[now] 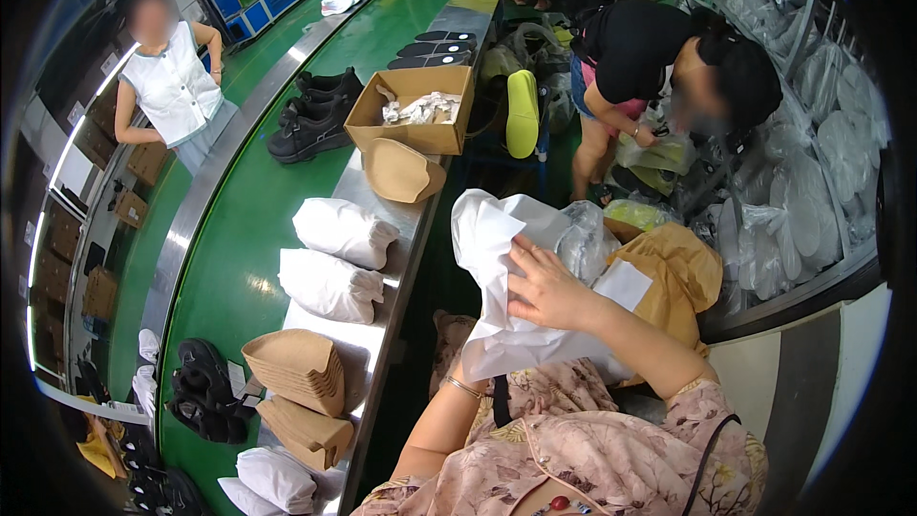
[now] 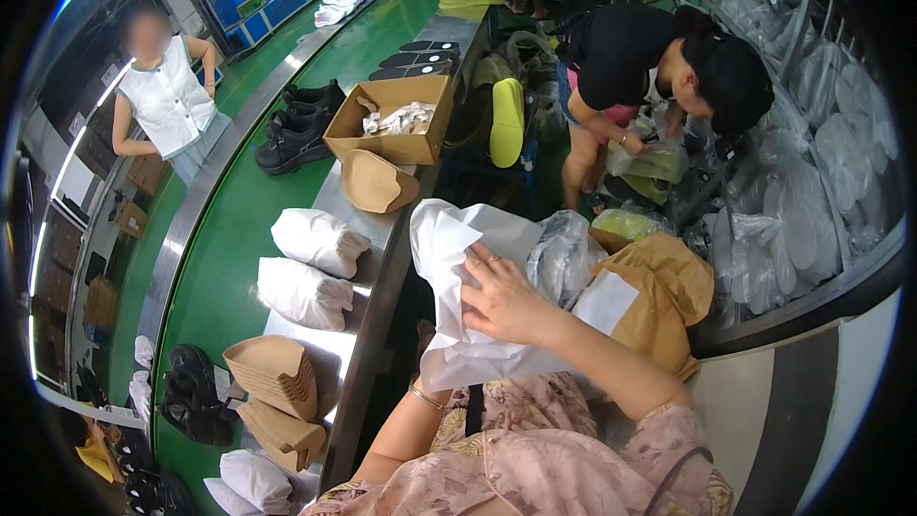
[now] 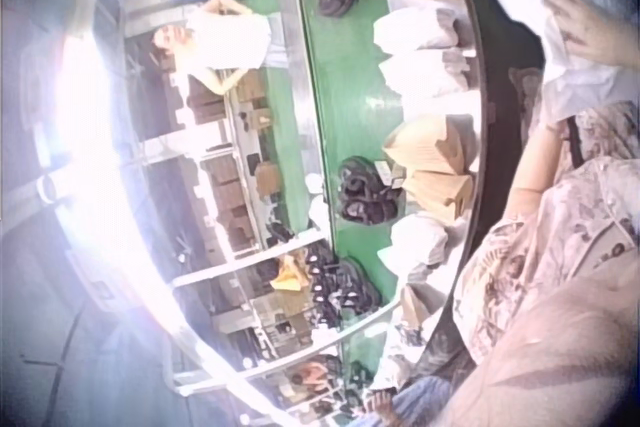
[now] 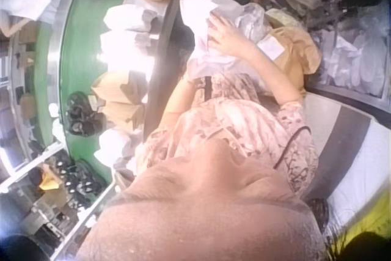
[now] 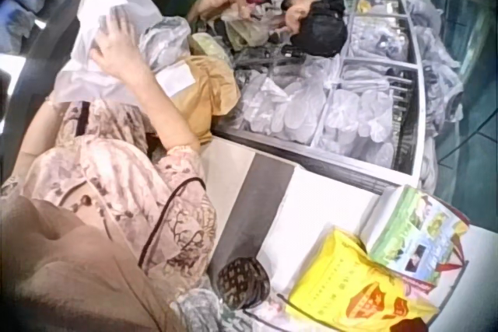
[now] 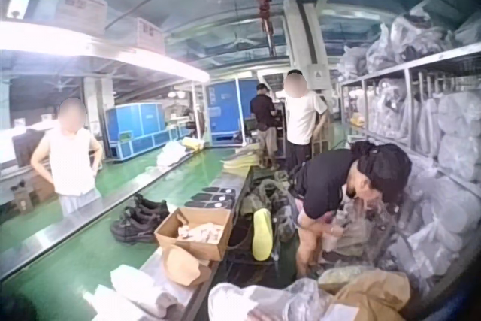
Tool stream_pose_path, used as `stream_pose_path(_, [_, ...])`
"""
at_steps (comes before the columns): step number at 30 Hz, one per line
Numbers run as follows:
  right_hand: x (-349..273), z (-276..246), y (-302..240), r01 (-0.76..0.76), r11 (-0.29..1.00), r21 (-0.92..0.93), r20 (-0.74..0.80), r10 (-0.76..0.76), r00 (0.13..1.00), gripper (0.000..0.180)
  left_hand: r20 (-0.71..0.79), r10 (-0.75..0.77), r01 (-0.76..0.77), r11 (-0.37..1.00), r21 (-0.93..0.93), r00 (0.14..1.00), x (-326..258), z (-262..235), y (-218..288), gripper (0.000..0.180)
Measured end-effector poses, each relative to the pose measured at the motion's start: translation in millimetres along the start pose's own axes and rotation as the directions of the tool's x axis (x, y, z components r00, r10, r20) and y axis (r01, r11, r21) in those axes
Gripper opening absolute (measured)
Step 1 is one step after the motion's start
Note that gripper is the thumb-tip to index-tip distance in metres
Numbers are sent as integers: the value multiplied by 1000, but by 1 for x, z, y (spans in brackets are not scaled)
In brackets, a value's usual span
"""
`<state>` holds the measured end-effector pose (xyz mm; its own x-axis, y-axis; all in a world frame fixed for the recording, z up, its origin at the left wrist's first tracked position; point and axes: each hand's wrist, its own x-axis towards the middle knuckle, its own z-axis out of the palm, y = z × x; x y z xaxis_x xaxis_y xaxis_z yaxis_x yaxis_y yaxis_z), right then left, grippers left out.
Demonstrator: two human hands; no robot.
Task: The person wraps individual shoes in white protective paper and places them onto a conveyor belt alongside shoe inserts.
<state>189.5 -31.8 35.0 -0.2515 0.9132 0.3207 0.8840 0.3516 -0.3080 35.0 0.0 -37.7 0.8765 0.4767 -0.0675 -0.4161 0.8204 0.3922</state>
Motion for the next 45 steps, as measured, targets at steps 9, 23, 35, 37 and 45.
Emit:
stream_pose_path(9, [35, -5, 9, -116, 990, 75, -243, 131, 961, 22, 163, 437, -368, 439, 820, 885, 50, -8, 3, 51])
stream_pose_path(23, [45, 22, 45, -281, 817, 503, 120, 255, 959, 53, 146, 276, -265, 467, 844, 950, 50, 10, 18, 42])
stream_pose_path(35, [69, -39, 43, -314, 880, 357, -419, 451, 788, 83, 181, 778, -266, -18, 964, 602, 38, 32, 58, 50])
stream_pose_path(37, [76, -40, 45, -551, 834, 34, -515, 487, 705, 100, 414, 795, -312, -296, 903, 444, 28, 61, 51, 41])
stream_pose_path(45, [75, -13, 8, -611, 726, -315, -500, 421, 757, 74, 580, 708, -150, -574, 805, 404, 76, 99, 61, 55])
